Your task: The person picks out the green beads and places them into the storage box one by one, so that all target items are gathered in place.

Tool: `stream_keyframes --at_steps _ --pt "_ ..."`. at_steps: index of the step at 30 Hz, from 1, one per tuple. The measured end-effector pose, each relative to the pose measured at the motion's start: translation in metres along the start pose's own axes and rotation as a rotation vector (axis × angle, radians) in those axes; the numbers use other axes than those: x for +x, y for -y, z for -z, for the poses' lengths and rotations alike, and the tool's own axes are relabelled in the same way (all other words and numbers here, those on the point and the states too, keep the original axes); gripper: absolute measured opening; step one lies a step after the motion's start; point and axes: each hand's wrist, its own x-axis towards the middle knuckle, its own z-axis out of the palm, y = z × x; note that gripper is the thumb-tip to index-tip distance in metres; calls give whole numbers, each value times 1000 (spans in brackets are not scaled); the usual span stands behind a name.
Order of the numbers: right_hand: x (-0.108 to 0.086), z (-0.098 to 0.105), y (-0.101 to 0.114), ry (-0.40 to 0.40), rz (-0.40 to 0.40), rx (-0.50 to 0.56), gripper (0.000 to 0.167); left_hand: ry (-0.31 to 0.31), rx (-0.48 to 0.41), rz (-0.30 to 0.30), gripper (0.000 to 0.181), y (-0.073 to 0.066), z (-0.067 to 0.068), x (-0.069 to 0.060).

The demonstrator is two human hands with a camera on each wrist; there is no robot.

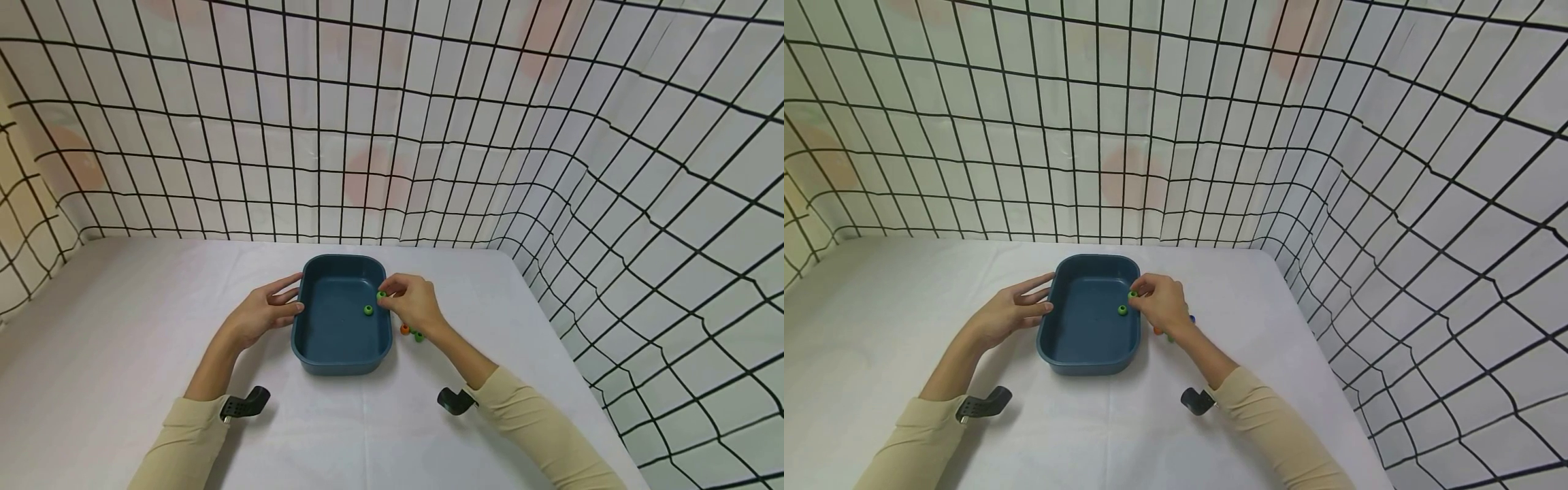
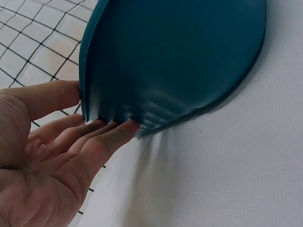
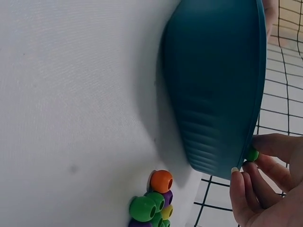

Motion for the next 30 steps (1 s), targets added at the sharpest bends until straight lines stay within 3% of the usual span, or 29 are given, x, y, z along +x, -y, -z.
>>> stream_keyframes --at_steps 30 --pt "-4 -3 0 -5 -8 -16 14 -4 7 20 74 -2 0 -1"
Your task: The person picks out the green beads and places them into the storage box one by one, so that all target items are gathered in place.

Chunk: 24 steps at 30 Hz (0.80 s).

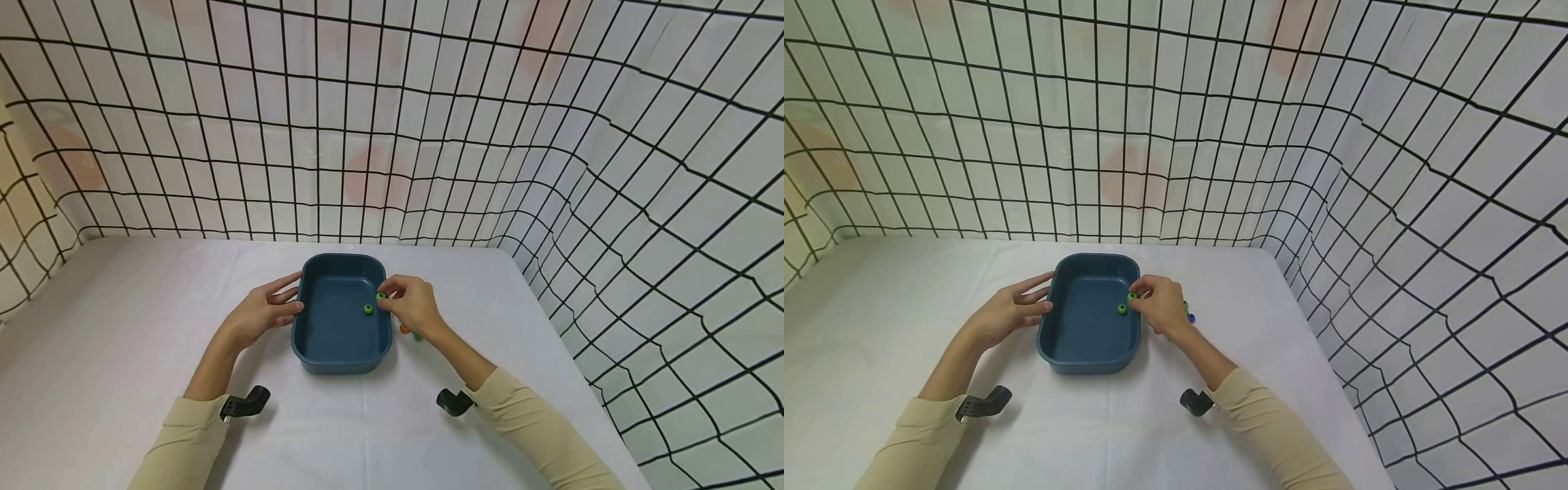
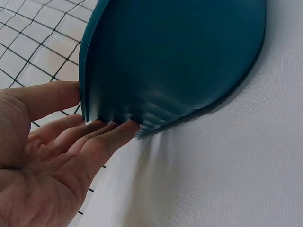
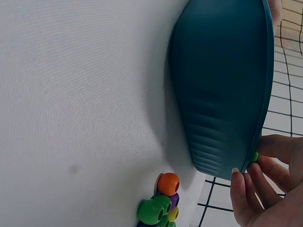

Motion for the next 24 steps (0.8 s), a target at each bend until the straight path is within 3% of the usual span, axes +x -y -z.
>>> stream_keyframes --at_steps 24 --pt "1 -1 -2 8 8 -16 18 4 10 -13 74 3 1 1"
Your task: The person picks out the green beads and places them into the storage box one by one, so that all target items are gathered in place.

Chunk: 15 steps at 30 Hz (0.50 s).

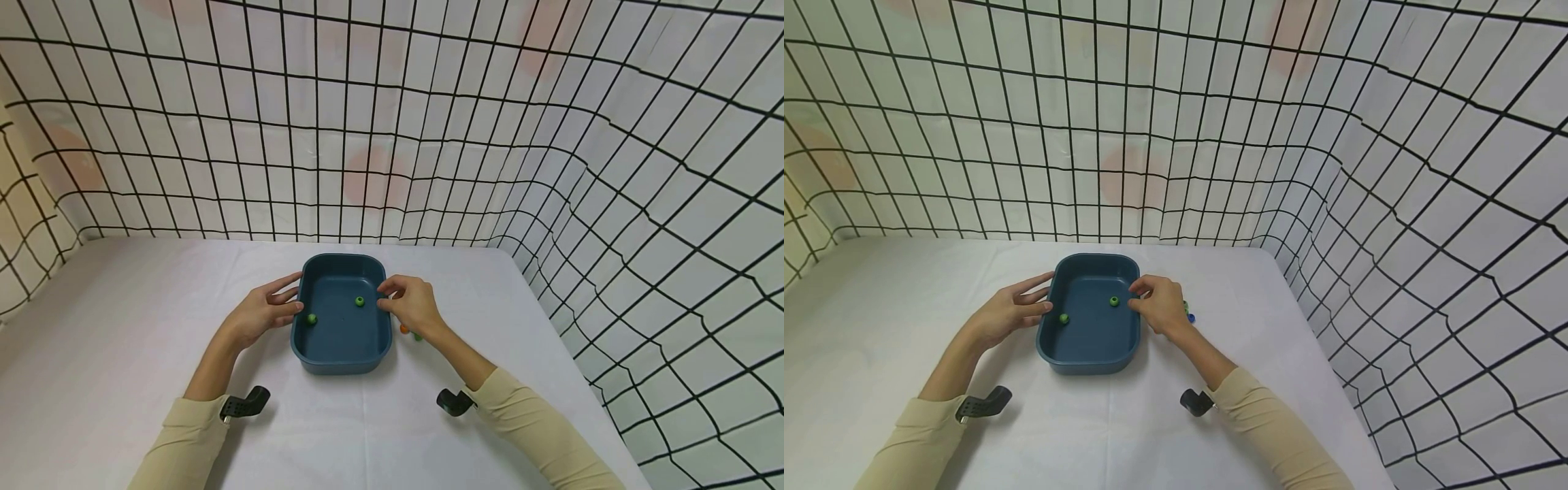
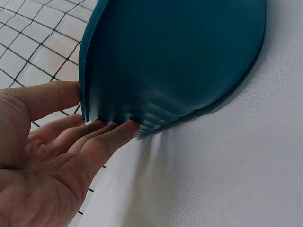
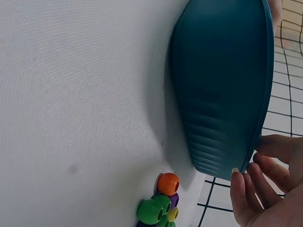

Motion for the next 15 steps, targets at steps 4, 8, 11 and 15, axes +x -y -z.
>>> stream_keyframes --at_steps 4,8,11,15 --pt "-1 1 1 2 -1 0 18 -1 -2 1 73 0 0 0" --pt "-2 4 2 4 -5 9 19 1 -3 -2 73 0 0 1" --pt "-1 6 1 -3 -9 5 19 -2 -5 1 73 0 1 0" --pt "-1 11 -1 -23 -14 -18 19 -4 0 2 74 0 0 0"
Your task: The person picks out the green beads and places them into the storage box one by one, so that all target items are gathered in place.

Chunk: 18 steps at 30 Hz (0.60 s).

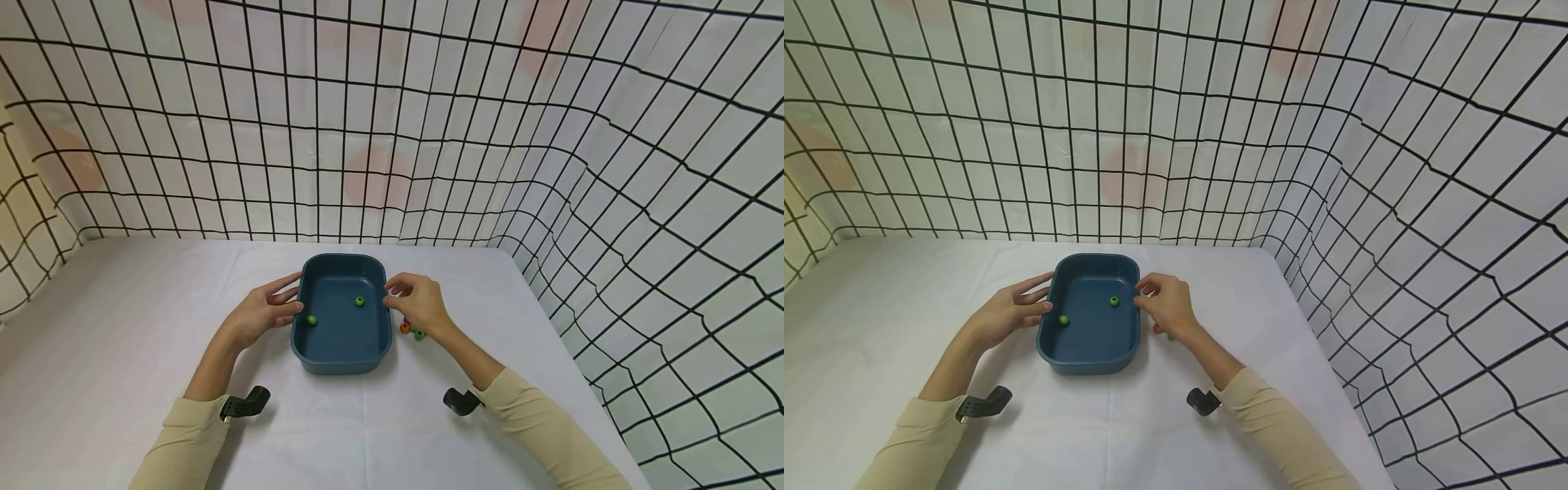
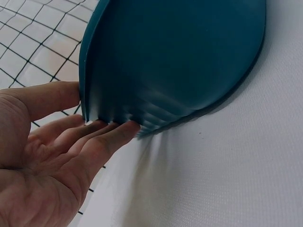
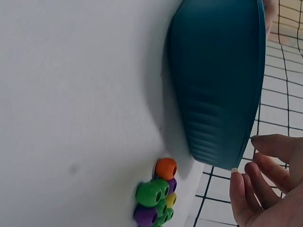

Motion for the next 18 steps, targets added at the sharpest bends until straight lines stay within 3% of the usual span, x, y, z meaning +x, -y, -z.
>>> stream_keyframes --at_steps 18 --pt "-16 24 -25 5 -57 -26 21 -4 -9 5 74 -1 0 0"
